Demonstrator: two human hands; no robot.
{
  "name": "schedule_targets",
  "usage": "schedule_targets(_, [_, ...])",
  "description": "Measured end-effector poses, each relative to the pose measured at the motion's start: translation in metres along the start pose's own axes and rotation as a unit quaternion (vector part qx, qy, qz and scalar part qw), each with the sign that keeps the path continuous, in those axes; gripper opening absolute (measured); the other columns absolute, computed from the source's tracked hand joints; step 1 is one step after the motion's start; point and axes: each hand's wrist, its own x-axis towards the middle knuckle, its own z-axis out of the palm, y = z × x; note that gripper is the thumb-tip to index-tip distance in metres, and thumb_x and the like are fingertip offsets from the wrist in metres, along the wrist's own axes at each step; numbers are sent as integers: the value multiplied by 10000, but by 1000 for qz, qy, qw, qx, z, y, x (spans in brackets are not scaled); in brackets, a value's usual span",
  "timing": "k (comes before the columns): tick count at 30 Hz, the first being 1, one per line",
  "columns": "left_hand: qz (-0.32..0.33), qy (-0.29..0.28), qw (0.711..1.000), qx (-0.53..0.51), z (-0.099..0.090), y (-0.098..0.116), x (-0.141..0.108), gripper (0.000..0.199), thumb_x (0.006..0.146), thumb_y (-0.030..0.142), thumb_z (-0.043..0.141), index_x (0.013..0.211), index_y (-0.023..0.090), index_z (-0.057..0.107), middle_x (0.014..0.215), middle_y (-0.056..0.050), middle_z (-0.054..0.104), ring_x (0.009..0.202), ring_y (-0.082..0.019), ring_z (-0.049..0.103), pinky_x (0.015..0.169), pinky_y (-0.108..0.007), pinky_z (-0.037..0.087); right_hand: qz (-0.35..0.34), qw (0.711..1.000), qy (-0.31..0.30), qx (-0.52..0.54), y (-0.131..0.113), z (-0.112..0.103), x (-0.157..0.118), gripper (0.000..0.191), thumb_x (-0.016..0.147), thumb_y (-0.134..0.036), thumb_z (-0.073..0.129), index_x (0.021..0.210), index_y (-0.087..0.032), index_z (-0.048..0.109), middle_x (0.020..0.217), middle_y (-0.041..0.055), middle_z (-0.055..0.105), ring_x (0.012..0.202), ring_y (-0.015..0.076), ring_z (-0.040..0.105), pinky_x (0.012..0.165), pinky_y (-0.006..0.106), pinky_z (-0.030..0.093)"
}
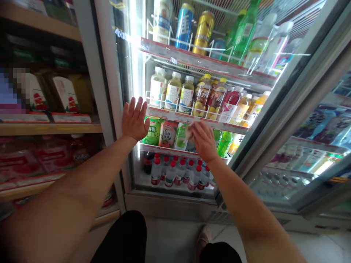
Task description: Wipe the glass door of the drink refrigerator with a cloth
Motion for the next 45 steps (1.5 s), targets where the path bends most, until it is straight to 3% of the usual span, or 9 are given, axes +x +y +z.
schedule_targets(5, [-2, 1, 1000, -16, 2, -3, 0, 694, 997, 397, 441, 1644, 206, 284, 1701, -62, 273, 1603, -271, 69, 1320, -493, -28, -181, 960, -210, 31, -7, -10, -47, 504, 1031, -87, 463, 1506, -241, 531, 1483, 52, 617, 1442, 177, 508, 1217, 398, 386])
schedule_targets(13, [-1, -7, 1000, -21, 3, -5, 0, 710, 995, 410, 431, 1650, 189, 269, 1711, -74, 241, 1603, -281, 51, 1319, -519, -36, 51, 998, 23, -40, 40, -26, -14, 522, 1054, -176, 451, 1572, -232, 450, 1587, 111, 499, 1557, 254, 322, 1231, 528, 385])
schedule_targets(19, [-10, -4, 999, -40, 1, -3, 0, 714, 977, 443, 465, 1631, 199, 315, 1697, -100, 286, 1604, -298, 88, 1317, -533, -18, 25, 987, -161, -8, 10, -28, -52, 505, 1034, -106, 418, 1516, -211, 529, 1530, 100, 565, 1517, 246, 403, 1246, 526, 360])
schedule_targets(24, [-26, 7, 1000, 1, -19, 19, 8, 648, 988, 466, 467, 1571, 187, 419, 1640, -152, 386, 1575, -338, 231, 1295, -571, 123, -4, 974, -228, 5, 29, -55, -29, 493, 1030, -70, 405, 1477, -205, 564, 1544, 66, 553, 1498, 222, 433, 1250, 478, 364])
schedule_targets(30, [-5, 26, 1000, -4, -28, 62, 70, 571, 1001, 425, 464, 1536, 227, 468, 1669, -108, 345, 1580, -309, 219, 1292, -564, 129, 115, 993, -10, -25, 65, -64, 13, 452, 1017, -134, 417, 1433, -165, 592, 1549, 111, 542, 1494, 279, 427, 1211, 525, 422])
schedule_targets(33, [12, -3, 1000, -27, -16, 78, 94, 579, 1013, 391, 437, 1575, 252, 421, 1713, -66, 249, 1610, -283, 68, 1308, -558, -5, 121, 993, 8, -11, 44, -58, 15, 410, 971, -114, 453, 1322, -186, 652, 1423, 111, 644, 1367, 279, 552, 1136, 511, 488])
schedule_targets(37, [22, 13, 999, -39, 1, 81, 96, 610, 1030, 398, 431, 1618, 257, 350, 1727, -50, 184, 1606, -274, -40, 1290, -590, -112, 27, 993, -111, 13, -20, -64, 14, 224, 949, -106, 502, 1070, -180, 676, 964, 85, 772, 914, 244, 686, 801, 400, 554])
schedule_targets(41, [29, 24, 999, -30, 6, 76, 92, 606, 1052, 439, 397, 1624, 247, 341, 1731, -27, 159, 1604, -259, -64, 1299, -568, -125, -124, 989, -75, 32, -83, -102, 38, 145, 991, -155, 545, 1073, -208, 652, 1154, 39, 768, 1010, 218, 682, 738, 359, 510])
schedule_targets(45, [36, 21, 999, -2, 9, 75, 94, 625, 1075, 523, 305, 1625, 226, 319, 1740, 43, 61, 1595, -188, -136, 1300, -506, -153, -91, 989, -69, 95, -127, -161, 68, 189, 980, -317, 575, 1127, -306, 693, 1334, -28, 705, 1170, 201, 643, 793, 364, 584])
